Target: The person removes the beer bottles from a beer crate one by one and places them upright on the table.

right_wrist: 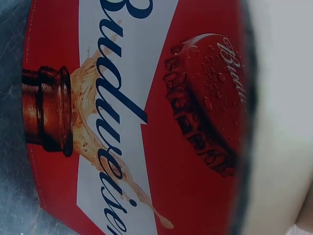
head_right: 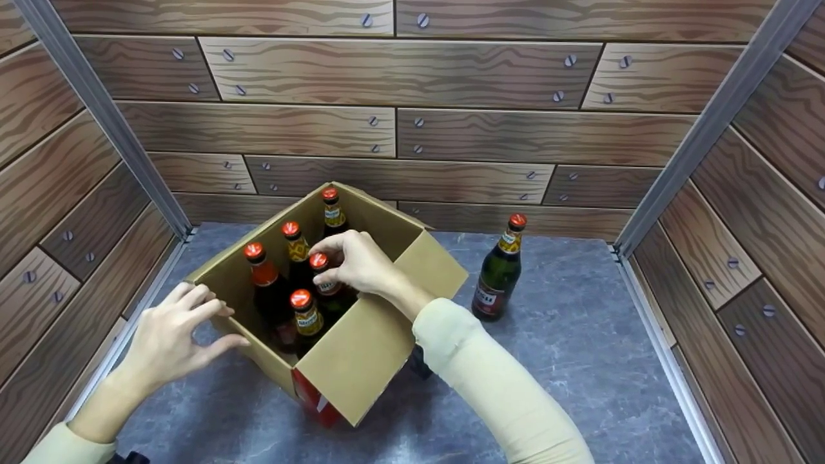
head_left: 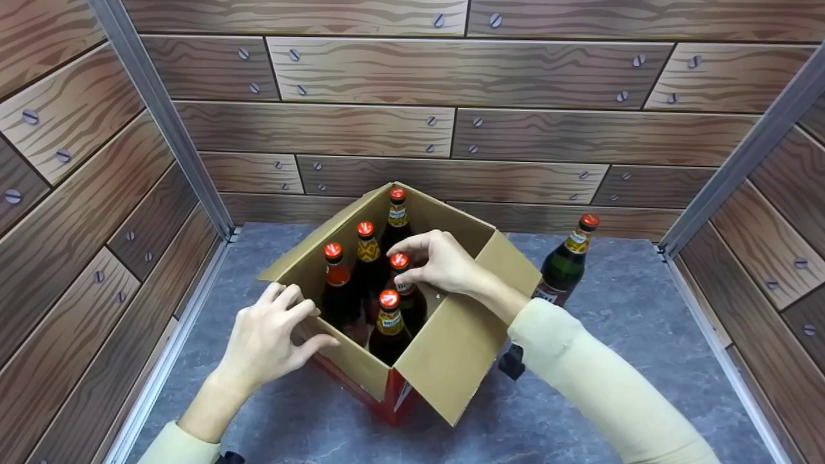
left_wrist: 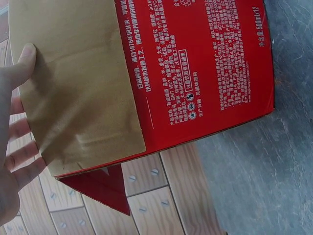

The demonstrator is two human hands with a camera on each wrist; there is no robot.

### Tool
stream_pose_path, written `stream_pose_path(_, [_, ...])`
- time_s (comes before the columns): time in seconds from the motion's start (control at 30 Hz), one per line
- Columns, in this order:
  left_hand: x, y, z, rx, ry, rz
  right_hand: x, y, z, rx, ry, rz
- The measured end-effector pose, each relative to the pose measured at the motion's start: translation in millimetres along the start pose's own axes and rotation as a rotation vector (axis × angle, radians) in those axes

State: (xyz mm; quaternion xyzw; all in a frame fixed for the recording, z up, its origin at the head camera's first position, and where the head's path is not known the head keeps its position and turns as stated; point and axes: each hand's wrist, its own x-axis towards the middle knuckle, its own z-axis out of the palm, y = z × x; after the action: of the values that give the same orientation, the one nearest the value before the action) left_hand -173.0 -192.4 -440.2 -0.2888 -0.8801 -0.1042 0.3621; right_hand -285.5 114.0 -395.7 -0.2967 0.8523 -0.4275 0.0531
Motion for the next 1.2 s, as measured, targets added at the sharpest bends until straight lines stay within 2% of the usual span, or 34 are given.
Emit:
stream_pose_path(0.33, [0.0,1.6,-0.8,0.001,-0.003,-0.005,-4,1,2,0.006,0.057,-0.003])
stream_pose_path(0.8, [0.9,3.0,-1.0,-0.009,0.003,0.005,-12,3,4,-0.019,0.177,0.005])
stream_pose_path(0.97, [1.5,3.0,-0.4,-0.006,0.016,0.017,-13,3,4,0.029,0.213,0.017])
stream_pose_path(1.2, [0.0,0.9,-0.2,-0.002,0.022,0.014,-11,2,4,0.163,0.297,0.042])
